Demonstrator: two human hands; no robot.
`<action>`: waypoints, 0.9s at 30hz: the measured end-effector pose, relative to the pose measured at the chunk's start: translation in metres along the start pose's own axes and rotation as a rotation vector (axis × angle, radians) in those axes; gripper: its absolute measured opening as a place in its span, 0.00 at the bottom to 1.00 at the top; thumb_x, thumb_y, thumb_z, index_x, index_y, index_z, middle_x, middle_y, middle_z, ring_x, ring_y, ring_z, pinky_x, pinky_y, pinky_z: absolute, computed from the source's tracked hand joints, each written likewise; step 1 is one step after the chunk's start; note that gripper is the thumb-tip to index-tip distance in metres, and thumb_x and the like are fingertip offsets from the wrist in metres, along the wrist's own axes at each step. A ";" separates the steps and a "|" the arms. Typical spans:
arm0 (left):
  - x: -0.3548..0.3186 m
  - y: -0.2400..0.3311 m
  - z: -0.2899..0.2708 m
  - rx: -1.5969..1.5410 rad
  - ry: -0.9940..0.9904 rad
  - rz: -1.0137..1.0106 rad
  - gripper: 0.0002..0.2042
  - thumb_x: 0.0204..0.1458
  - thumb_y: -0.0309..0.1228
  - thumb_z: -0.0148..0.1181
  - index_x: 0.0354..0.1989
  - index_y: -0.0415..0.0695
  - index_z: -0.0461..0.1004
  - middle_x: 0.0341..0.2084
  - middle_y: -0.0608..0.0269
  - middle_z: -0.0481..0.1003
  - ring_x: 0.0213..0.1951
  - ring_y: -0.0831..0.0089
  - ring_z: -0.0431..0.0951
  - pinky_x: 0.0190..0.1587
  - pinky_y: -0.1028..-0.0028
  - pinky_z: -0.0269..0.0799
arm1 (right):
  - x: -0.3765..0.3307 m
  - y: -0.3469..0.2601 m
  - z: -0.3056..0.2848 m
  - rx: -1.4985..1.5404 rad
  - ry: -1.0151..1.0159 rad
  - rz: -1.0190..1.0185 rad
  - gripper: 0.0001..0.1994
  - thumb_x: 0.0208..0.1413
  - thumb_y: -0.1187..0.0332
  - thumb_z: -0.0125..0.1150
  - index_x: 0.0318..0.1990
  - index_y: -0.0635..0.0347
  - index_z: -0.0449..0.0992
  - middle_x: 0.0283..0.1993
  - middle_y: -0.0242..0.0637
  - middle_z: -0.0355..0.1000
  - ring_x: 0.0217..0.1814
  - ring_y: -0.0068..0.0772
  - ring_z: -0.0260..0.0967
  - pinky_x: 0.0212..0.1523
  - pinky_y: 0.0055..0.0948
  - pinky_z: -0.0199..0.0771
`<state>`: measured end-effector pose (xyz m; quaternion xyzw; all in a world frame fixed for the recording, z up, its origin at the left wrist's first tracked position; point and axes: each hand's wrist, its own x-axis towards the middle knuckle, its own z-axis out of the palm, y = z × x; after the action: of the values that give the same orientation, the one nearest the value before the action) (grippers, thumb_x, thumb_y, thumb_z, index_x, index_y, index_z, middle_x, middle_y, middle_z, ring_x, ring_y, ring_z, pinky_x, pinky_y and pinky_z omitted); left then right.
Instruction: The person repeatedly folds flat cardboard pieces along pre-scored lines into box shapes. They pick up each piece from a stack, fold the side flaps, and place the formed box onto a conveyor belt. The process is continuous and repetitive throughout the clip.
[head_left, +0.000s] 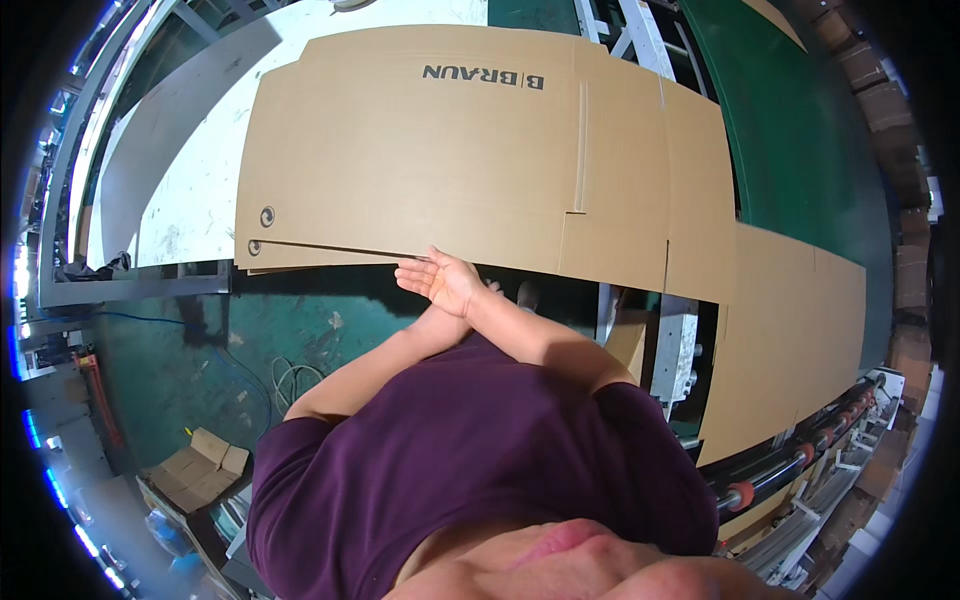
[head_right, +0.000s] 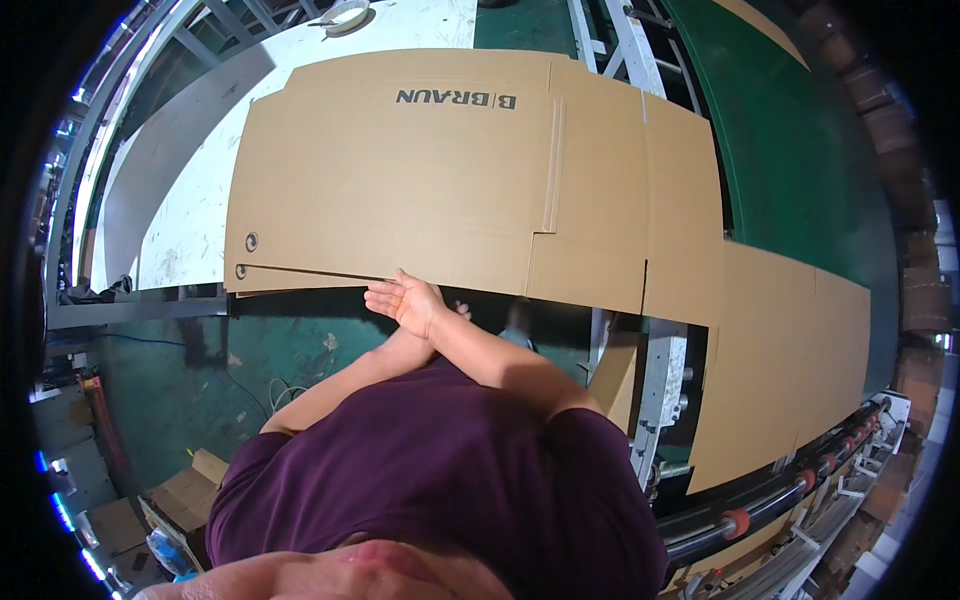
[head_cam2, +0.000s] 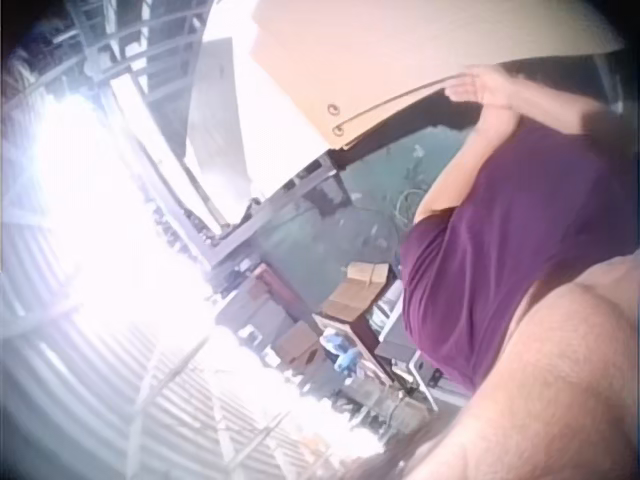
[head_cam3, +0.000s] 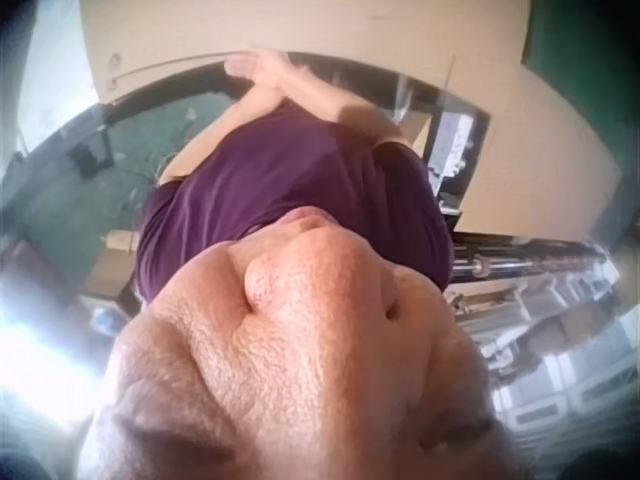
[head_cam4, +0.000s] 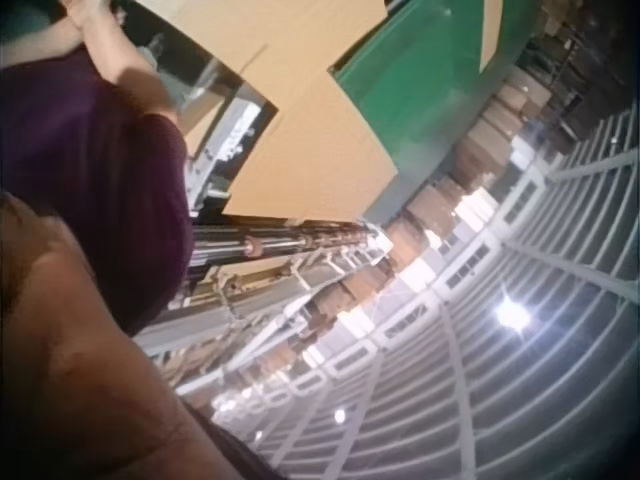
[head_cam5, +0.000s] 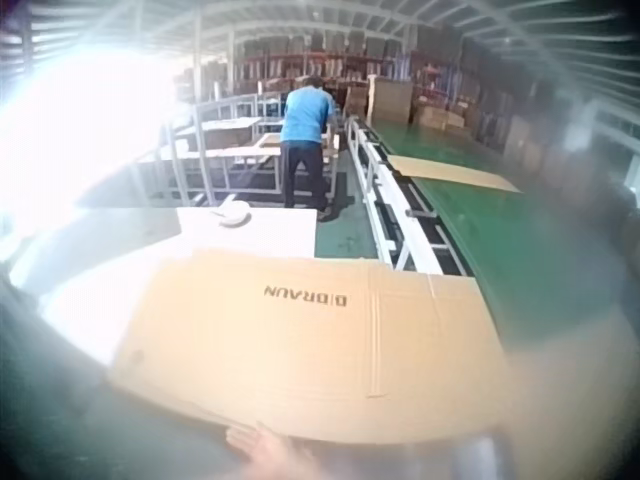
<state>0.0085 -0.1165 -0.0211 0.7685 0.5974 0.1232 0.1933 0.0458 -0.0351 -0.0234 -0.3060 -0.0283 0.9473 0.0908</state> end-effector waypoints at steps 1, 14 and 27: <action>-0.007 -0.004 -0.017 -0.131 -0.150 -0.027 0.10 0.55 0.32 0.52 0.39 0.42 0.76 0.37 0.56 0.76 0.46 0.60 0.74 0.48 0.64 0.69 | -0.001 -0.007 0.005 -0.044 0.048 0.058 0.24 0.66 0.56 0.40 0.46 0.77 0.66 0.53 0.64 0.66 0.57 0.59 0.66 0.60 0.50 0.66; 0.128 0.036 -0.048 0.062 0.205 0.259 0.14 0.44 0.32 0.62 0.41 0.47 0.73 0.46 0.60 0.71 0.58 0.60 0.65 0.62 0.57 0.58 | -0.231 -0.265 -0.070 -0.871 0.815 -1.053 0.21 0.51 0.65 0.62 0.51 0.63 0.69 0.46 0.44 0.72 0.43 0.28 0.72 0.36 0.26 0.71; 0.119 0.017 -0.023 -0.049 0.375 0.234 0.06 0.42 0.25 0.62 0.30 0.45 0.73 0.36 0.62 0.73 0.45 0.64 0.75 0.55 0.66 0.71 | -0.210 -0.307 0.047 -1.780 0.631 -1.011 0.13 0.41 0.77 0.61 0.37 0.64 0.69 0.34 0.44 0.73 0.36 0.34 0.74 0.35 0.36 0.73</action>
<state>0.0441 -0.0017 0.0017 0.7911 0.5267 0.3001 0.0816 0.2327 0.2267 0.1685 -0.4461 -0.8078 0.3165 0.2199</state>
